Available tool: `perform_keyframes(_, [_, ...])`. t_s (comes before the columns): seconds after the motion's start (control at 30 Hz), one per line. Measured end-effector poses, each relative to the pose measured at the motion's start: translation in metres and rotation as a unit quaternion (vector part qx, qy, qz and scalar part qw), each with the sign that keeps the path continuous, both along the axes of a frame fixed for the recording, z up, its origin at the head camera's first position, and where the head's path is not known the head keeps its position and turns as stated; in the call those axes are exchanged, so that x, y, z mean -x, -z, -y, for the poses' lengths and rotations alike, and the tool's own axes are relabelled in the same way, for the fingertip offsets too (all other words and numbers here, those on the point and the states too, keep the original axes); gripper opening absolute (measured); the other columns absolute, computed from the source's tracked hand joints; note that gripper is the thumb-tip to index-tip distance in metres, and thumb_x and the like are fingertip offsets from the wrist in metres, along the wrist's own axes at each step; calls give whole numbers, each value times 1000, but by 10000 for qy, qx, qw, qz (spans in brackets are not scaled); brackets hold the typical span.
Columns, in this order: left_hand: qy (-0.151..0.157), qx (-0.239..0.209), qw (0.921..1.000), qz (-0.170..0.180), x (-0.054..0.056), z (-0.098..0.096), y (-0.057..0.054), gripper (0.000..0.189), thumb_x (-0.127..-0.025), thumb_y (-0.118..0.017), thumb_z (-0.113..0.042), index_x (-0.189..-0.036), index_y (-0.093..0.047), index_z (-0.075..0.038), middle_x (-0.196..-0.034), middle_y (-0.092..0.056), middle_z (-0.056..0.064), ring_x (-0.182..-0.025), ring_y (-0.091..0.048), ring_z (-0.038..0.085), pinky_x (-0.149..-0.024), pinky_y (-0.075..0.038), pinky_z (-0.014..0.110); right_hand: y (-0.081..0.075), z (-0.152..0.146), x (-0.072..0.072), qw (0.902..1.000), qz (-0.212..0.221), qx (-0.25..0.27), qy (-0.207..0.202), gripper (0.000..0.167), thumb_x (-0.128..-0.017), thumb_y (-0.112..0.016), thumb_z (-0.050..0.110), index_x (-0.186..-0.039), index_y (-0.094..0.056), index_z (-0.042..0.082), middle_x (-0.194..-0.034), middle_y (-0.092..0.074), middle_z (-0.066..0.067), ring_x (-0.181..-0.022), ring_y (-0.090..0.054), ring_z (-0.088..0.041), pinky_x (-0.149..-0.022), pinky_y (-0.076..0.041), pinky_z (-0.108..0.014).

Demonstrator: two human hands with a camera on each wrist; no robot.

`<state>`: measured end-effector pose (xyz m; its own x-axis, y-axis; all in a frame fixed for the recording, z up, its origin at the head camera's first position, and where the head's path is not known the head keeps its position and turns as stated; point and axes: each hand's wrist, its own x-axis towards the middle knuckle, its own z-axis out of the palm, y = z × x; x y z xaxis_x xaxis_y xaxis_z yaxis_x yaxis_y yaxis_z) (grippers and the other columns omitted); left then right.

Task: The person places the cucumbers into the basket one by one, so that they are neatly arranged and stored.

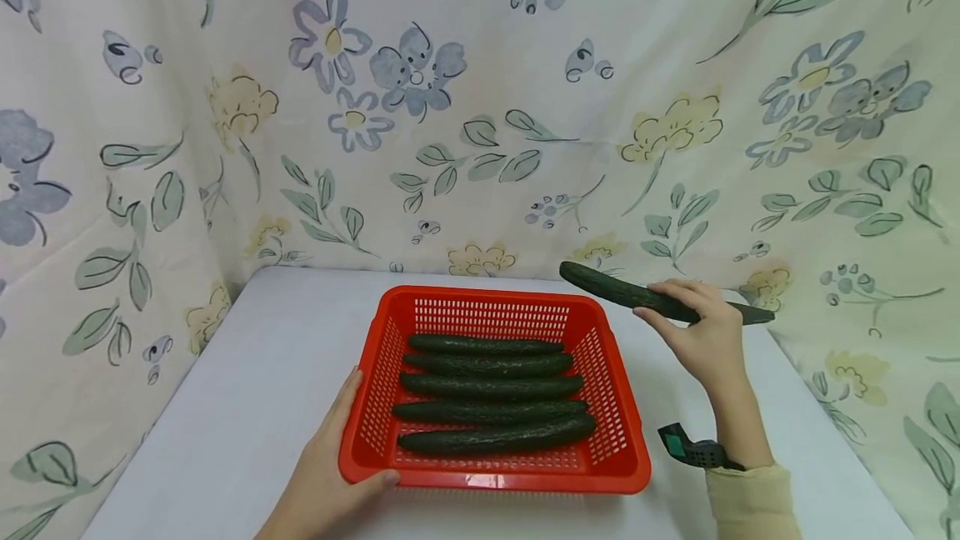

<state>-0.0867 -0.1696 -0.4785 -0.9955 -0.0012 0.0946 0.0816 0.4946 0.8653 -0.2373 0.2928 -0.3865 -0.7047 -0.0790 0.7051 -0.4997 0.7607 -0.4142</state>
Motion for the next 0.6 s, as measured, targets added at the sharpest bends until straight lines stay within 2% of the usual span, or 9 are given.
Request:
perform_keyframes(0.1, [-3, -67, 10000, 64, 0, 0, 1, 122, -79, -91, -39, -172, -13, -30, -170, -35, 8, -123, -60, 28, -80, -66, 35, -7, 6, 4, 9998, -40, -89, -171, 38, -71, -96, 1, -106, -81, 3, -111, -76, -17, -109, -67, -36, -99, -34, -3])
perform_keyframes(0.17, [-15, -103, 9999, 89, 0, 0, 1, 122, -79, -92, -39, -171, -13, -31, -170, -35, 7, -123, -61, 28, -81, -66, 35, -14, 13, 6, 9994, -28, -149, -304, 37, -73, -96, 2, -107, -81, 4, -112, -76, -16, -110, -67, -36, -101, -42, -9])
perform_keyframes(0.27, [-38, -138, 9998, 108, 0, 1, 1, 122, -78, -92, -40, -171, -13, -32, -170, -35, 6, -124, -61, 28, -81, -66, 36, -23, 27, 10, 9985, 35, -203, -504, 36, -75, -95, 4, -108, -82, 5, -112, -76, -15, -111, -67, -36, -103, -55, -37])
perform_keyframes(0.37, [-63, -130, 9998, 128, -1, 1, 1, 123, -78, -92, -41, -171, -12, -33, -169, -36, 5, -124, -61, 29, -81, -66, 36, -29, 44, 14, 9972, 106, -155, -727, 36, -77, -95, 5, -110, -82, 6, -115, -76, -16, -113, -66, -37, -97, -55, -62])
perform_keyframes(0.43, [-61, -136, 9998, 141, -1, 1, 1, 123, -78, -92, -41, -171, -12, -34, -169, -36, 5, -125, -60, 29, -81, -66, 36, -31, 56, 17, 9959, 158, -71, -887, 36, -78, -94, 6, -112, -81, 6, -116, -76, -16, -114, -66, -37, -98, -54, -64])
perform_keyframes(0.6, [-32, -146, 9998, 115, 0, 0, 1, 123, -78, -92, -41, -171, -12, -34, -170, -34, 5, -126, -59, 29, -82, -66, 35, -35, 86, 21, 9924, 354, 56, -1178, 35, -80, -94, 10, -112, -81, 6, -117, -76, -13, -115, -65, -33, -99, -55, -58])
